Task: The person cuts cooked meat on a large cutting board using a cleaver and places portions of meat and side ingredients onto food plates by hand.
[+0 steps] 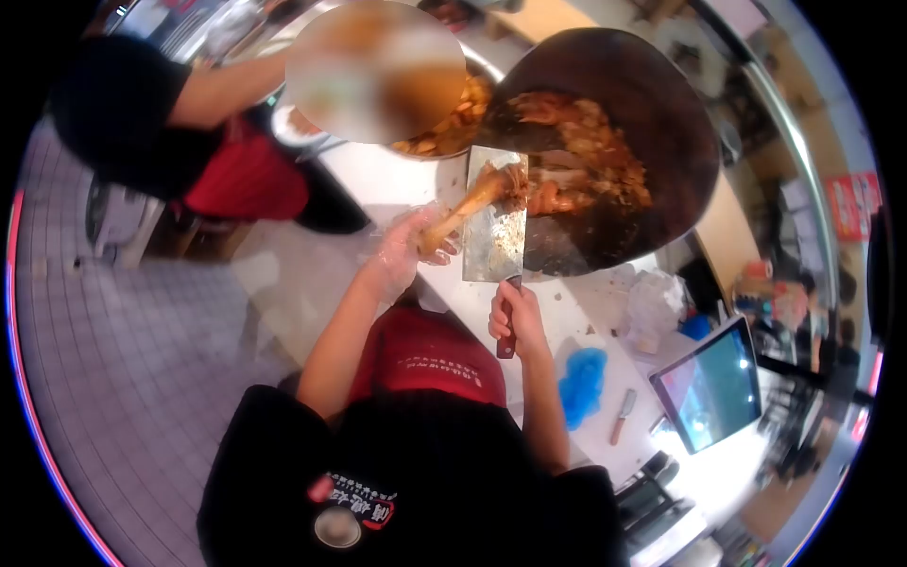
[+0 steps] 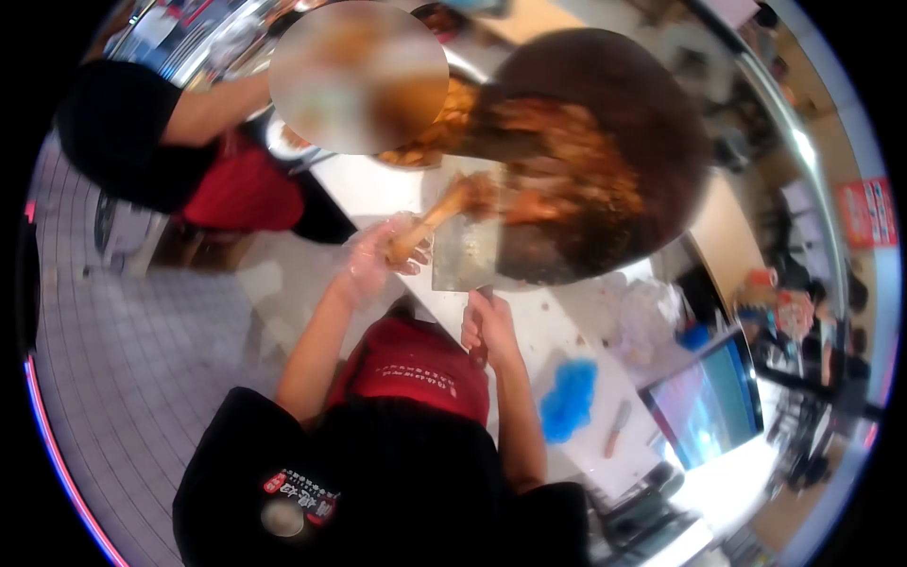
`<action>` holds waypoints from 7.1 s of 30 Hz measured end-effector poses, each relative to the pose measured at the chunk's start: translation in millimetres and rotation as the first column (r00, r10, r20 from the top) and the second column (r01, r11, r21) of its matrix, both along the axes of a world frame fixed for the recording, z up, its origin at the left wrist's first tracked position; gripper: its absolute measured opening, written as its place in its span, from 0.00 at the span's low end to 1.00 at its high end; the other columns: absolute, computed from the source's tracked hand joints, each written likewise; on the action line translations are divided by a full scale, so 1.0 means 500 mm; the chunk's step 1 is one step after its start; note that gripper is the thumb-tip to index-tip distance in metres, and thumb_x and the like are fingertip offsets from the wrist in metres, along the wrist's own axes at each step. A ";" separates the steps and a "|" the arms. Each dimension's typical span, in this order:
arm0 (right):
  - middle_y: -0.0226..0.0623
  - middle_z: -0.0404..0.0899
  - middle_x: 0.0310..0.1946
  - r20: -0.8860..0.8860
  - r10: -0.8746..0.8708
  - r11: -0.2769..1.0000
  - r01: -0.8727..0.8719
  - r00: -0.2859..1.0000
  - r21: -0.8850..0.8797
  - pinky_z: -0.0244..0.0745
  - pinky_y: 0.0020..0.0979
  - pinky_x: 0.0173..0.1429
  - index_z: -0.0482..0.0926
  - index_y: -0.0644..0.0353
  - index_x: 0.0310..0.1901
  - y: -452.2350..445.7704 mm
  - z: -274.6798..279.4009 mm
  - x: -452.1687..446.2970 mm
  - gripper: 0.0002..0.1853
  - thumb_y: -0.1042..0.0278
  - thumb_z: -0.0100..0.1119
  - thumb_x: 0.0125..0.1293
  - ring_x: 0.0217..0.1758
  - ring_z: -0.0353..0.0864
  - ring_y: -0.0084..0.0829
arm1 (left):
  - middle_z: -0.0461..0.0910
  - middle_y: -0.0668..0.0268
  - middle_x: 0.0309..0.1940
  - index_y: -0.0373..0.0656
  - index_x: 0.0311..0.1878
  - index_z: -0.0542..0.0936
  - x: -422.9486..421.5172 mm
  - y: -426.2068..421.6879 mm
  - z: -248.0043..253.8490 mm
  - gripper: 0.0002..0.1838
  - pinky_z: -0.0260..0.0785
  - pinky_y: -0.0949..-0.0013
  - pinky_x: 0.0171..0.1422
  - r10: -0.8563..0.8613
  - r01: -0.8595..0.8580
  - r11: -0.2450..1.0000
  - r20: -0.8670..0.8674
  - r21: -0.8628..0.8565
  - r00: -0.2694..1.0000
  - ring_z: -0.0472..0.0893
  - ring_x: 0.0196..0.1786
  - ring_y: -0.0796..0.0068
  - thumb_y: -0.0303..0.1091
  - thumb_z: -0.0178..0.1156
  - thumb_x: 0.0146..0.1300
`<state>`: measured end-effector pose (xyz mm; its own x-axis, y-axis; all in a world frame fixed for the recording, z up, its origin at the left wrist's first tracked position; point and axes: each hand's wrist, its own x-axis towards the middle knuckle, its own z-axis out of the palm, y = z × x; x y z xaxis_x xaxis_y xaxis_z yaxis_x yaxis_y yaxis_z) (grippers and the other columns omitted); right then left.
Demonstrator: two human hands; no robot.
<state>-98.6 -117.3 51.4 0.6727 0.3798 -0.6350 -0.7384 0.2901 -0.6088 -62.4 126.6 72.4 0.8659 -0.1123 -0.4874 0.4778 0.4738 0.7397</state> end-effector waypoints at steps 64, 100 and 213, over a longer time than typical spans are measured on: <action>0.44 0.77 0.15 -0.159 0.896 -0.440 -0.784 -0.414 -0.438 0.69 0.40 0.19 0.79 0.68 0.32 0.917 -0.311 -0.698 0.26 0.48 0.50 0.73 0.14 0.75 0.35 | 0.78 0.64 0.61 0.46 0.58 0.77 -1.353 0.417 -0.530 0.18 0.65 0.59 0.69 0.524 0.617 0.284 -0.658 0.734 0.541 0.75 0.64 0.60 0.37 0.43 0.73; 0.31 0.64 0.12 0.175 -0.115 0.901 0.177 0.978 -0.397 0.61 0.30 0.13 0.70 0.63 0.29 0.078 -0.090 -0.119 0.11 0.69 0.55 0.70 0.10 0.63 0.25 | 0.82 0.49 0.51 0.29 0.54 0.76 0.057 0.232 -0.246 0.16 0.74 0.55 0.66 0.178 -0.268 0.602 -0.201 -0.752 0.963 0.81 0.56 0.53 0.32 0.48 0.73; 0.32 0.66 0.11 0.028 -0.769 0.456 0.579 0.639 -0.676 0.62 0.30 0.13 0.69 0.60 0.25 0.140 -0.171 0.072 0.19 0.60 0.52 0.74 0.09 0.68 0.28 | 0.79 0.42 0.26 0.29 0.48 0.63 1.145 -0.142 -0.415 0.07 0.82 0.57 0.23 -0.085 0.085 0.918 -0.019 0.387 0.996 0.84 0.23 0.49 0.23 0.45 0.72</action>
<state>-62.7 -47.4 -34.2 0.3277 -0.6288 -0.7052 -0.6121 0.4273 -0.6654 510.1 55.6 -135.3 0.8605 0.0121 -0.5093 0.5052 0.1084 0.8562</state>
